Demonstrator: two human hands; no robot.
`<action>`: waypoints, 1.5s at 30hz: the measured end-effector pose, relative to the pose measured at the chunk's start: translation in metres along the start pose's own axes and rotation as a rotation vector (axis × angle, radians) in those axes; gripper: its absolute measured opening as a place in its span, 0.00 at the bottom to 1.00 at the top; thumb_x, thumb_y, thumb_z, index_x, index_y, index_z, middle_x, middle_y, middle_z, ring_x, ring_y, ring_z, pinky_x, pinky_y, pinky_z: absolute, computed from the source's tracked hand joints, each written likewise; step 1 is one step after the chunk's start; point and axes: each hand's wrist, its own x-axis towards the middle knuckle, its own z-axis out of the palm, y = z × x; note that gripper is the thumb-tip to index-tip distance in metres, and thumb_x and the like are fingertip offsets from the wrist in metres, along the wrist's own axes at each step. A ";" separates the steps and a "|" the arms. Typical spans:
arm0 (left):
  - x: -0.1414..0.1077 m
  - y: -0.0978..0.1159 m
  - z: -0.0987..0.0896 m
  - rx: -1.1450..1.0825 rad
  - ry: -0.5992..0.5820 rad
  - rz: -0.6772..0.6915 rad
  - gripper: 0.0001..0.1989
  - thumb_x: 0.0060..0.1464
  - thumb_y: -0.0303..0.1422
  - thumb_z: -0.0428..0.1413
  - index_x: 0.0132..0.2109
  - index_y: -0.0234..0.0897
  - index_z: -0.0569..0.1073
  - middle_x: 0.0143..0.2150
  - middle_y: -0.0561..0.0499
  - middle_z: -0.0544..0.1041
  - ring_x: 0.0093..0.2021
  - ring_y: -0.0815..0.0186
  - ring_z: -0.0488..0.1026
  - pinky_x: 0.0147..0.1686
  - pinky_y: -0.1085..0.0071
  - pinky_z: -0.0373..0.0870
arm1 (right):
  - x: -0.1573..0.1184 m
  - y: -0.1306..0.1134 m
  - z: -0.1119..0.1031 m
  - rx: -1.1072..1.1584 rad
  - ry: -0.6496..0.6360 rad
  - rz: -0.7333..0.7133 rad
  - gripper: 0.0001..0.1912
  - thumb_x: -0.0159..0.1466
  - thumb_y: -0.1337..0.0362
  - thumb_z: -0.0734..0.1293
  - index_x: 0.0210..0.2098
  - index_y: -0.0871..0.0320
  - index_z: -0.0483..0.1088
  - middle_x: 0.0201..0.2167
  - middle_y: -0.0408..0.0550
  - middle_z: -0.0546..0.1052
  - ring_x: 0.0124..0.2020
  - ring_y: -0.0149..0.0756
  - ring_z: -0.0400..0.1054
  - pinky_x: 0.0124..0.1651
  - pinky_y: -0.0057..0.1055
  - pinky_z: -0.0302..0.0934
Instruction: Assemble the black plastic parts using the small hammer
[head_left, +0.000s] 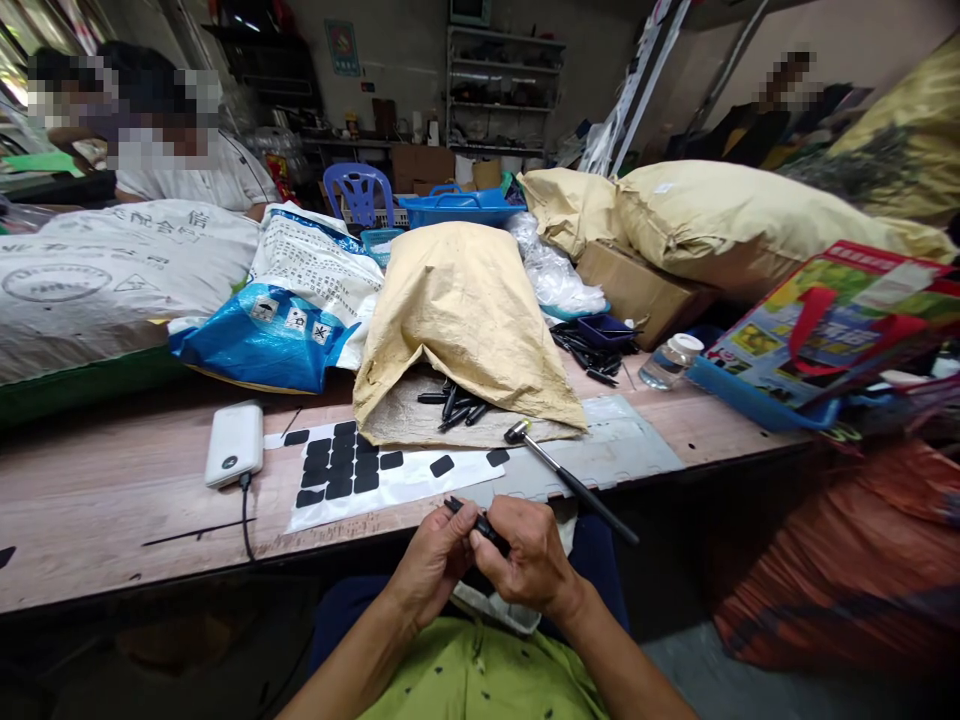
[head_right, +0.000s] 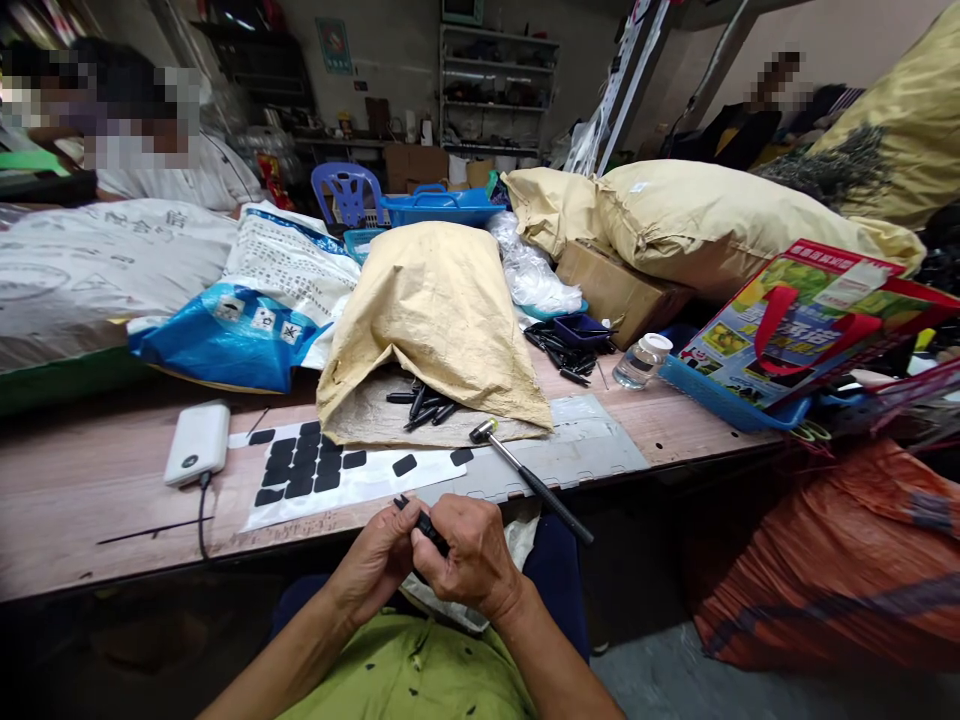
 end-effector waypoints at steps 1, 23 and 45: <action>-0.001 0.000 0.002 0.003 -0.004 -0.002 0.19 0.50 0.44 0.69 0.34 0.32 0.74 0.30 0.52 0.72 0.30 0.71 0.68 0.33 0.76 0.66 | 0.001 0.000 -0.001 -0.004 0.006 -0.011 0.12 0.65 0.63 0.62 0.25 0.54 0.58 0.21 0.40 0.62 0.23 0.30 0.56 0.29 0.31 0.46; 0.003 0.018 -0.009 0.146 -0.023 0.135 0.19 0.55 0.46 0.65 0.36 0.34 0.71 0.30 0.55 0.68 0.31 0.72 0.64 0.33 0.75 0.62 | 0.005 -0.001 -0.007 0.320 -0.188 0.255 0.15 0.70 0.57 0.62 0.28 0.55 0.57 0.24 0.38 0.62 0.26 0.29 0.56 0.31 0.28 0.49; -0.001 0.014 -0.019 0.087 -0.048 0.065 0.17 0.52 0.40 0.69 0.39 0.31 0.75 0.34 0.52 0.70 0.35 0.70 0.67 0.38 0.74 0.63 | -0.002 0.001 -0.004 0.319 -0.256 0.294 0.14 0.68 0.56 0.66 0.31 0.55 0.60 0.27 0.39 0.63 0.28 0.30 0.56 0.33 0.29 0.49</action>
